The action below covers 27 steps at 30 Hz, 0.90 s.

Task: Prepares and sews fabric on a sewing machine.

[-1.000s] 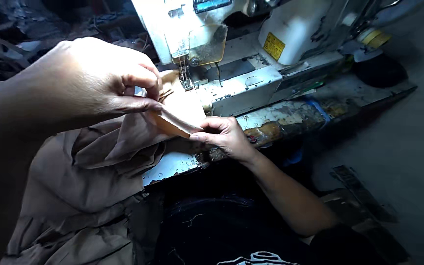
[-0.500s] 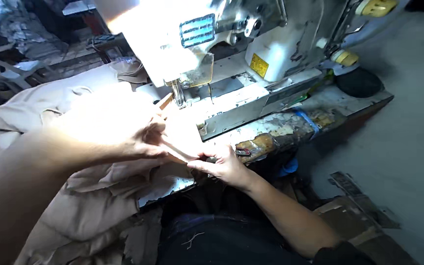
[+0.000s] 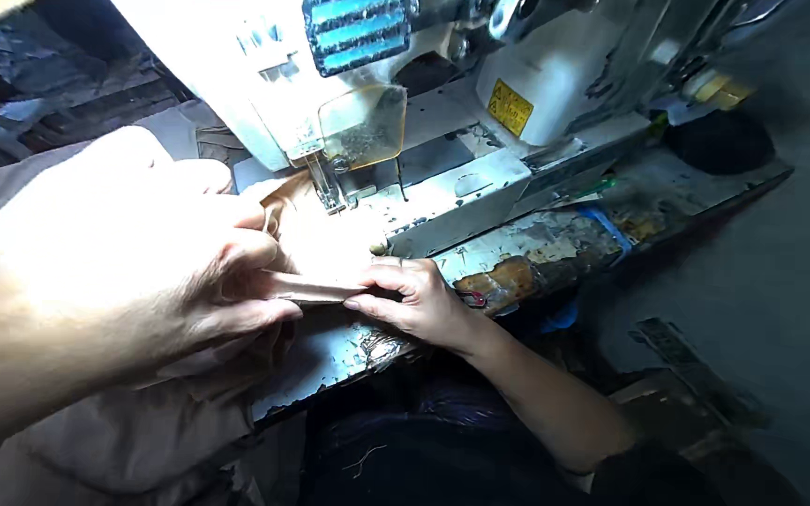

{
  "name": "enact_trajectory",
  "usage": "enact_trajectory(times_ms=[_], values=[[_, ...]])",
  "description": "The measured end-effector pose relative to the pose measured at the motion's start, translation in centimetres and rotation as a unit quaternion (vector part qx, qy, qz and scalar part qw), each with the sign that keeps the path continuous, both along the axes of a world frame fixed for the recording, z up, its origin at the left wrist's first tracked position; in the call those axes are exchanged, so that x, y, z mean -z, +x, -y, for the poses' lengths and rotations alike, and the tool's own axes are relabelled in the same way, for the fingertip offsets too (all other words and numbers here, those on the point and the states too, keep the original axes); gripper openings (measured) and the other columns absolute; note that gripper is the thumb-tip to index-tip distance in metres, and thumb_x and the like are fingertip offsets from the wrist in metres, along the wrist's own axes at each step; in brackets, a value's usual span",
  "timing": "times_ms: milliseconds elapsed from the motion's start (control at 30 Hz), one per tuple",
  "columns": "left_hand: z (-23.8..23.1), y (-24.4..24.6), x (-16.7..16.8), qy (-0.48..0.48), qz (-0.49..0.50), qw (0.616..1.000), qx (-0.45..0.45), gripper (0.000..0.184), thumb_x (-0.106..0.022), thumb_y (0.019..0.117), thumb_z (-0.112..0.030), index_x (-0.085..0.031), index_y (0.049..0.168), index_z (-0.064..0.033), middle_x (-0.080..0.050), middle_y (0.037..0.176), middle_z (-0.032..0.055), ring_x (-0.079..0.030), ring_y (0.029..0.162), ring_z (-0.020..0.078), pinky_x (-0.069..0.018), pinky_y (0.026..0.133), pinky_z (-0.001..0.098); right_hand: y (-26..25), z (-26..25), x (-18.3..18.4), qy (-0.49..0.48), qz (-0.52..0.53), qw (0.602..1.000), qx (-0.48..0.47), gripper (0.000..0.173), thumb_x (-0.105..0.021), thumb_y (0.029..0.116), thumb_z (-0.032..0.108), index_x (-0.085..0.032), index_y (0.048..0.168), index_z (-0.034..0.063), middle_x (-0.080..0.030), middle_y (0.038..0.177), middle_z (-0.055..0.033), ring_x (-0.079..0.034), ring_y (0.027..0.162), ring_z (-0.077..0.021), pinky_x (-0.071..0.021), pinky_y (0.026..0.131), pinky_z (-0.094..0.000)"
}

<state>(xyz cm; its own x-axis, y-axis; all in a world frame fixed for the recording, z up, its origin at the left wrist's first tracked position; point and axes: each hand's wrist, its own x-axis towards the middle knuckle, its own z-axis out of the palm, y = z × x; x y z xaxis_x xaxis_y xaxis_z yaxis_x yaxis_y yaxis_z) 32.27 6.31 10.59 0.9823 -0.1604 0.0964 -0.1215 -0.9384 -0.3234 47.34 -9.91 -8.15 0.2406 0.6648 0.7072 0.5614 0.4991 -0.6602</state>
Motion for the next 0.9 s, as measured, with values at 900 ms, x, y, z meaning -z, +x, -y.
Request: enact_trajectory(times_ms=[900], values=[[2.6,-1.2,-1.0,0.014,0.045,0.997,0.056,0.045,-0.053,0.0946,-0.061,-0.079,0.091,-0.0240,-0.064,0.077,0.0019,-0.053,0.068,0.0189,-0.0359,0.076,0.0449,0.5,-0.5,-0.9,0.020,-0.001,1.000,-0.004,0.008,-0.072,0.0903,0.006,-0.077,0.093,0.0001,-0.074,0.089,-0.0062,-0.070,0.083,-0.0081,-0.0577,0.073,-0.0241]])
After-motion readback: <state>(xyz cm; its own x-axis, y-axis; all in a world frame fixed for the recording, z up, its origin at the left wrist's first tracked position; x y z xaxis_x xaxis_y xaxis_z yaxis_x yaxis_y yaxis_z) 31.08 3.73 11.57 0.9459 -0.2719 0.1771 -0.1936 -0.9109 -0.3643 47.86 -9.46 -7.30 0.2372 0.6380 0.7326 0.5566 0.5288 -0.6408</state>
